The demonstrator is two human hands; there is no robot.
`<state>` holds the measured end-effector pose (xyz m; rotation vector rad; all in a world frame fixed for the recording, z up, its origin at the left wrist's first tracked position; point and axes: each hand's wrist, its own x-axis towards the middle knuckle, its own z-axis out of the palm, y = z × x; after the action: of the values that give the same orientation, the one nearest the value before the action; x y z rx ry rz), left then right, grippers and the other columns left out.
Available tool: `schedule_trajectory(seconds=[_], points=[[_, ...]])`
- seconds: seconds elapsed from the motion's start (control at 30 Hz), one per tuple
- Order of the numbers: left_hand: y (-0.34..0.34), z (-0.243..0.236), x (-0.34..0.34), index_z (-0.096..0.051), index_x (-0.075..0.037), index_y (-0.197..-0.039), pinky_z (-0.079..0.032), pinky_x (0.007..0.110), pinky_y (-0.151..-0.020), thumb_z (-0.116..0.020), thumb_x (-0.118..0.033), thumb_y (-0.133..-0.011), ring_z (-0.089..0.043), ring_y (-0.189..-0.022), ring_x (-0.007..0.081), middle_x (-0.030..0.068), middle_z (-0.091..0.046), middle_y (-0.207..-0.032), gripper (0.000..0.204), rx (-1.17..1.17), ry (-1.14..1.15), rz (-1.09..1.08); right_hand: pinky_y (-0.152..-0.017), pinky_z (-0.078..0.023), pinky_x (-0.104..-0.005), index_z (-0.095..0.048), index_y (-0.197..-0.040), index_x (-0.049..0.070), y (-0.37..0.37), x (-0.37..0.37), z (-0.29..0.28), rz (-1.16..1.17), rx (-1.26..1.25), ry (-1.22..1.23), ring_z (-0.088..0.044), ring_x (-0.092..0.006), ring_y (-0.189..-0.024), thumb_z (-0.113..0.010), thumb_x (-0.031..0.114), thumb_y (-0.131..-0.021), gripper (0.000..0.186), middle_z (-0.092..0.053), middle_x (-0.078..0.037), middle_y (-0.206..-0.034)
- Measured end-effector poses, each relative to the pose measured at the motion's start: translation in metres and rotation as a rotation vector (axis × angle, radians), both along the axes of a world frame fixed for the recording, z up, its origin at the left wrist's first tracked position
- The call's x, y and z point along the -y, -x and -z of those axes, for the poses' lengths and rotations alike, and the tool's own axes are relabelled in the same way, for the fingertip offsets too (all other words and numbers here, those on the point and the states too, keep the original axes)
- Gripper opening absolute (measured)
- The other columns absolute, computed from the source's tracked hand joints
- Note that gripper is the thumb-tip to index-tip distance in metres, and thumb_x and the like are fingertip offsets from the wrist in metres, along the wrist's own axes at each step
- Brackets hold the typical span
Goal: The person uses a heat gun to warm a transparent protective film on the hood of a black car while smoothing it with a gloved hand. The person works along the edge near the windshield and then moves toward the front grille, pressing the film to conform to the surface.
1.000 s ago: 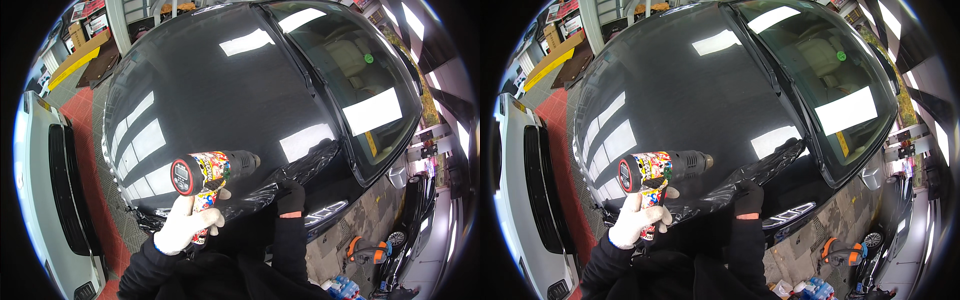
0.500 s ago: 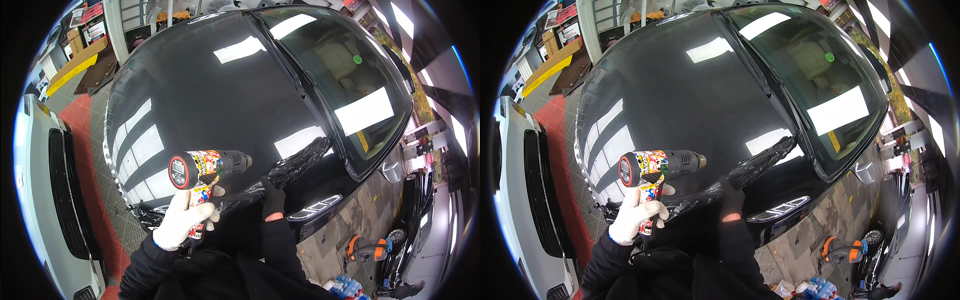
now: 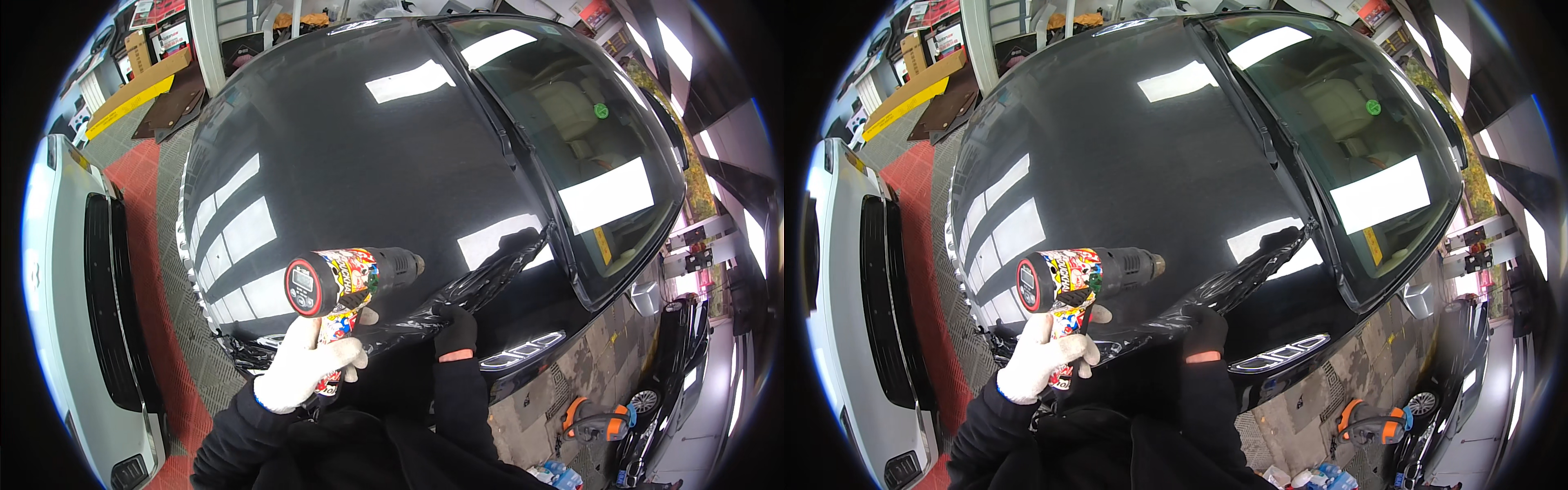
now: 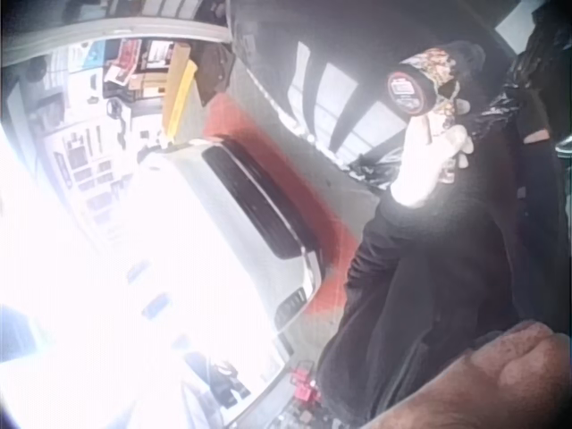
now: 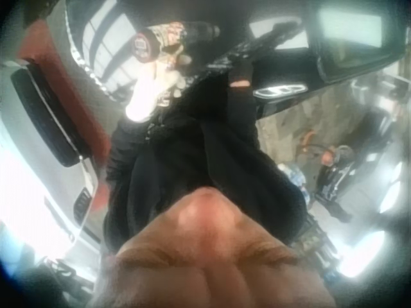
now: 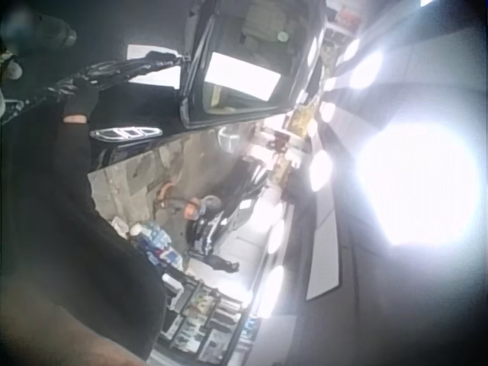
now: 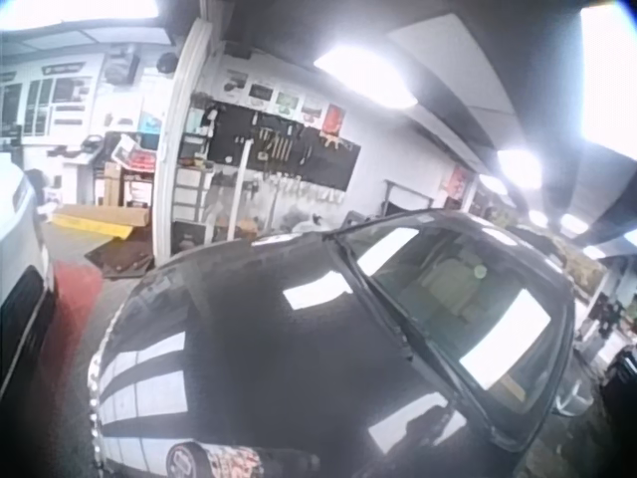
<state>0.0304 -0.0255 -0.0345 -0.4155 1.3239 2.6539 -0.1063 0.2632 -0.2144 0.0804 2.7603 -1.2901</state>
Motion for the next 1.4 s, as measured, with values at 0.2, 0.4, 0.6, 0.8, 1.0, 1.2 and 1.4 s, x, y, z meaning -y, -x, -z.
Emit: schedule_trajectory(seconds=[0.2, 0.4, 0.6, 0.8, 1.0, 1.2, 1.4], points=[[0.002, 0.004, -0.001, -0.051, 0.006, -0.144, -0.064, 0.03, -0.067, -0.073, -0.01, -0.098, -0.074, -0.086, 0.0176, 0.0187, -0.065, -0.134, 0.054, 0.02, -0.024, 0.015, -0.091, -0.058, -0.0344, -0.079, -0.1, -0.005, -0.007, 0.001, -0.009, -0.052, -0.078, 0.029, -0.076, -0.0253, -0.098, -0.055, -0.021, -0.077, 0.037, -0.08, -0.015, -0.099], [0.003, 0.008, 0.0, -0.051, 0.006, -0.145, -0.063, 0.029, -0.067, -0.073, -0.011, -0.098, -0.074, -0.087, 0.017, 0.0188, -0.065, -0.136, 0.054, 0.017, -0.038, 0.019, -0.09, -0.057, -0.0336, -0.078, -0.099, -0.004, -0.01, 0.007, -0.021, -0.033, -0.078, 0.042, -0.075, -0.0243, -0.098, -0.057, -0.019, -0.079, 0.033, -0.079, -0.014, -0.099], [-0.004, 0.006, 0.006, -0.052, 0.005, -0.145, -0.063, 0.029, -0.069, -0.074, -0.013, -0.098, -0.074, -0.086, 0.016, 0.017, -0.066, -0.135, 0.055, 0.046, 0.024, -0.021, -0.089, -0.055, -0.0298, -0.077, -0.094, -0.001, -0.009, 0.018, -0.026, 0.164, 0.057, 0.327, -0.071, -0.0191, -0.095, -0.058, -0.015, -0.085, 0.025, -0.078, -0.012, -0.097], [-0.009, -0.002, 0.013, -0.053, 0.004, -0.143, -0.062, 0.028, -0.066, -0.073, -0.014, -0.097, -0.072, -0.081, 0.0148, 0.0166, -0.067, -0.131, 0.054, 0.044, 0.095, -0.027, -0.082, -0.059, -0.0327, -0.079, -0.1, -0.006, -0.011, 0.008, -0.036, -0.114, -0.117, -0.002, -0.073, -0.021, -0.088, -0.065, -0.012, -0.083, 0.023, -0.078, -0.012, -0.098], [-0.015, -0.008, 0.015, -0.047, 0.005, -0.147, -0.062, 0.028, -0.065, -0.072, -0.011, -0.096, -0.072, -0.081, 0.0148, 0.0172, -0.066, -0.129, 0.059, 0.0, 0.094, -0.018, -0.088, -0.06, -0.0331, -0.079, -0.115, -0.001, 0.001, -0.006, 0.011, -0.064, -0.065, 0.405, -0.076, -0.0223, -0.098, -0.062, -0.018, -0.081, 0.041, -0.08, -0.013, -0.103], [-0.022, -0.016, 0.015, -0.044, 0.005, -0.149, -0.062, 0.028, -0.064, -0.071, -0.01, -0.095, -0.071, -0.081, 0.0151, 0.0178, -0.065, -0.131, 0.063, -0.043, 0.098, -0.029, -0.093, -0.06, -0.0326, -0.073, -0.132, 0.001, 0.009, -0.003, 0.03, -0.216, -0.189, -0.112, -0.076, -0.0238, -0.109, -0.061, -0.017, -0.087, 0.05, -0.078, -0.017, -0.117], [-0.028, -0.019, 0.029, -0.042, 0.005, -0.15, -0.063, 0.028, -0.065, -0.069, -0.01, -0.094, -0.071, -0.081, 0.0153, 0.0193, -0.064, -0.132, 0.065, -0.055, 0.133, 0.047, -0.099, -0.06, -0.0373, -0.077, -0.128, 0.005, 0.01, 0.005, 0.031, -0.148, 0.092, 0.28, -0.077, -0.0288, -0.108, -0.064, -0.011, -0.087, 0.045, -0.08, -0.017, -0.112]])
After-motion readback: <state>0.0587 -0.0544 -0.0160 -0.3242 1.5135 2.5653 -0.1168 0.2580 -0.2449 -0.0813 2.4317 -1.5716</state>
